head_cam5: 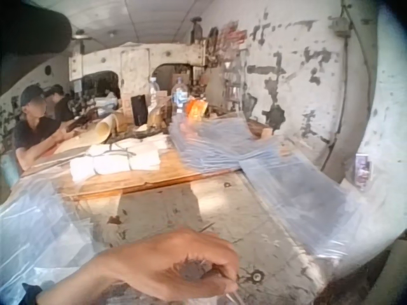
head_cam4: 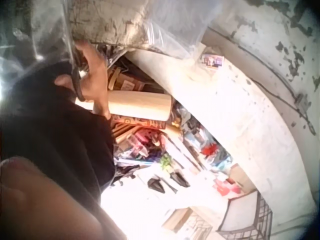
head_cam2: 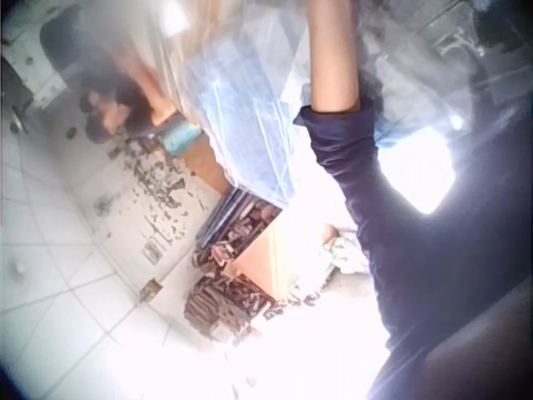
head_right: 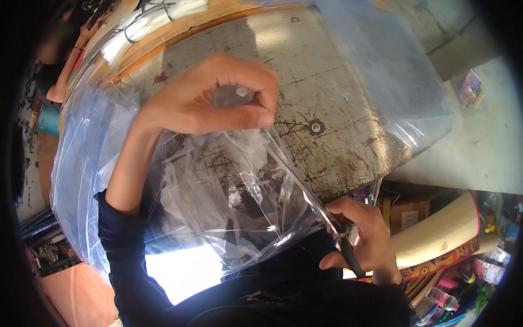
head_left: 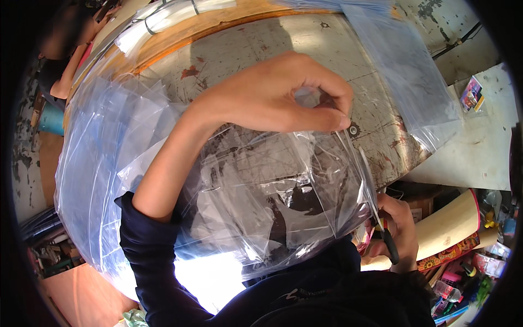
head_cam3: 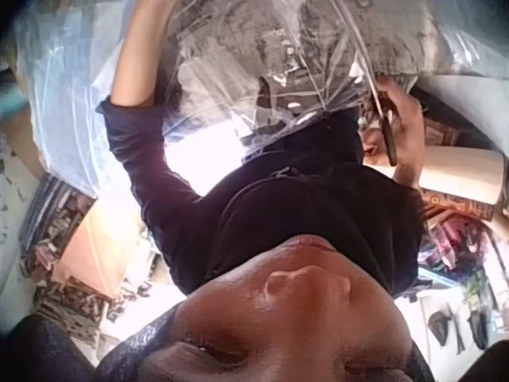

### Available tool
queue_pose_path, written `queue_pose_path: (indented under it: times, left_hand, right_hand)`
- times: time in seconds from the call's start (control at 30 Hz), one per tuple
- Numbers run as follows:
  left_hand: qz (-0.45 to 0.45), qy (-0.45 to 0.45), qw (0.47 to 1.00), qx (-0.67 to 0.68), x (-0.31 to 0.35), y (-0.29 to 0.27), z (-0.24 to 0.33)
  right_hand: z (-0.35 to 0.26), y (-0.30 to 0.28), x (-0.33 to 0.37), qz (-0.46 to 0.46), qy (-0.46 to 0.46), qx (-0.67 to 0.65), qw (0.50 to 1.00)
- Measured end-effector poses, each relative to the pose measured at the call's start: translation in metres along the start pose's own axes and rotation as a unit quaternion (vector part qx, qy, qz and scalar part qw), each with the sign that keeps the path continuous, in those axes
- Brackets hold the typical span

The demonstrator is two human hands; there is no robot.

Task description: The person trims transparent plastic sheets on a table using scissors.

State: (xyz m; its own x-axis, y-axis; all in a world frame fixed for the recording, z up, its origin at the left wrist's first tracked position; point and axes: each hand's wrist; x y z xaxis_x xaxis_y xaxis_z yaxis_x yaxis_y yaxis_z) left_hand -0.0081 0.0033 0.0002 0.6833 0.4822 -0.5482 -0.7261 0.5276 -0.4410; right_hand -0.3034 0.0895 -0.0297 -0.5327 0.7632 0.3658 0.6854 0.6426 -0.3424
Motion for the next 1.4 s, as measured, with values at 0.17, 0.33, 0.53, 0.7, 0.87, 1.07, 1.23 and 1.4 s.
queue_pose_path:
  times: [0.17,0.33,0.53,0.7,0.87,1.07,1.23,1.4]
  left_hand:
    - [0.004,-0.012,1.000,-0.006,-0.001,-0.001,0.003]
    - [0.008,-0.010,1.000,-0.013,-0.001,-0.001,0.002]
    - [0.008,-0.015,1.000,-0.017,-0.002,-0.001,0.003]
    - [0.009,-0.020,0.999,-0.033,-0.002,0.001,0.004]
    - [0.006,0.006,0.998,-0.064,-0.004,0.000,0.003]
    - [0.007,-0.023,0.996,-0.082,-0.002,-0.002,0.005]
    - [0.017,0.041,0.987,-0.153,-0.007,0.008,0.020]
    - [-0.048,-0.035,0.987,-0.148,-0.009,0.017,0.017]
  right_hand:
    - [-0.009,0.010,0.003,0.020,0.027,-0.147,0.989]
    - [-0.013,0.013,0.004,-0.011,0.062,-0.189,0.980]
    - [-0.015,0.015,0.009,-0.001,0.108,-0.205,0.973]
    - [-0.018,0.012,0.008,-0.024,0.109,-0.180,0.977]
    - [-0.019,0.013,0.011,0.013,0.101,-0.181,0.978]
    - [-0.021,0.015,0.009,0.028,0.127,-0.199,0.971]
    - [-0.021,0.010,0.010,0.022,0.134,-0.175,0.975]
    - [-0.026,0.011,0.013,0.012,0.180,-0.194,0.964]
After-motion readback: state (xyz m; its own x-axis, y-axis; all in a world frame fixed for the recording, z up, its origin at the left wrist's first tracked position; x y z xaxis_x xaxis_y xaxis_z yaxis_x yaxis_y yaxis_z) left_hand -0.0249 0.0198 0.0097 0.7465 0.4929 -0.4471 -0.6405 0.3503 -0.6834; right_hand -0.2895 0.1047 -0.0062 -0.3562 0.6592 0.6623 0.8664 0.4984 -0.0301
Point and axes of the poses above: each hand's wrist, its own x-axis away from the middle knuckle, its own y-axis out of the palm, z = x × y, and after that the axes turned 14 degrees about y, right-handed
